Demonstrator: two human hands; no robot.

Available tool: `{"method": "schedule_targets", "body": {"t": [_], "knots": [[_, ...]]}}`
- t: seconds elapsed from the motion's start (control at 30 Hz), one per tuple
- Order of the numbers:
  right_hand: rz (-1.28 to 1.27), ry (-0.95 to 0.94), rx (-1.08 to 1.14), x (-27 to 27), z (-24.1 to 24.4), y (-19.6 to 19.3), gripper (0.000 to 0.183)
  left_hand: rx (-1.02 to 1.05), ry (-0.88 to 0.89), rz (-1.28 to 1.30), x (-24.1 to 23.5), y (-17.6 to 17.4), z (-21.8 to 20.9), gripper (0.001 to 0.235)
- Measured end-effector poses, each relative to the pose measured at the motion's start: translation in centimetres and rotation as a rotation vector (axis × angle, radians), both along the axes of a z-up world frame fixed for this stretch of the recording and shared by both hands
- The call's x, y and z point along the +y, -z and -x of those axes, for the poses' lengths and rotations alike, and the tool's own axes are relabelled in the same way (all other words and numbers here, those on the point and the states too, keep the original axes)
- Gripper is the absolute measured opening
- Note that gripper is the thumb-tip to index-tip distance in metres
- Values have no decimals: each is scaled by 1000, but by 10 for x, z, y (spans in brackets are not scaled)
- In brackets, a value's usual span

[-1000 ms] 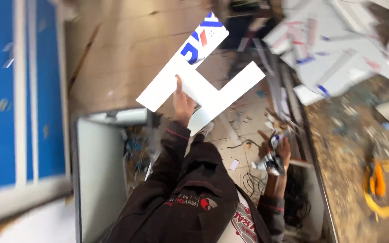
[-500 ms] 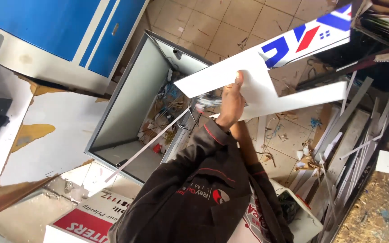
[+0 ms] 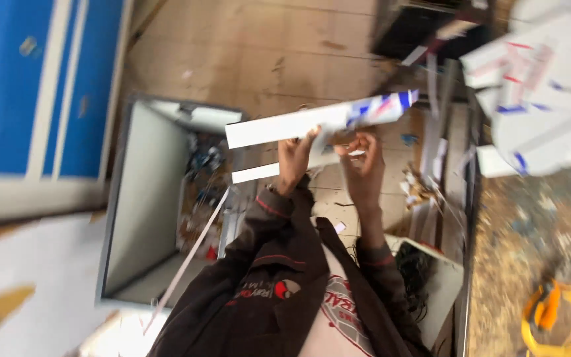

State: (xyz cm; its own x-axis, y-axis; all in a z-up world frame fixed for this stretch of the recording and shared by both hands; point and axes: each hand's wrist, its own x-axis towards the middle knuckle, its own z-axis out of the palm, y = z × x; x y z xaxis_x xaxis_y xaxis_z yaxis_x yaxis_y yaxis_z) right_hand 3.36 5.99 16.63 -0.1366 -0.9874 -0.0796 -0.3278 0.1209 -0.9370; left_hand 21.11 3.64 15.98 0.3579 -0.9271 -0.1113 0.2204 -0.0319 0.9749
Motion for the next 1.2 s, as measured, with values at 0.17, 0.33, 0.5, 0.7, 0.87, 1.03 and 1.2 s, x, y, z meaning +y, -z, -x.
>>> {"method": "schedule_targets", "body": {"t": [0.17,0.33,0.5,0.7,0.87,1.03,1.2], "knots": [[490,229,546,0,44,5,12,-143,253,-55,1,1,45,40],[362,313,518,53,104,36,13,-702,320,44,-37,129,53,11],[174,532,291,84,110,12,15,-323,322,-65,-54,98,66,59],[95,555,546,80,91,3,49,-220,676,118,-4,46,114,52],[191,480,468,87,117,52,18,-338,747,74,-4,21,125,52],[192,483,377,124,132,18,16,-188,722,-15,-30,71,138,52],[229,627,-77,165,141,-21,25,-219,643,-110,-86,51,156,71]]}}
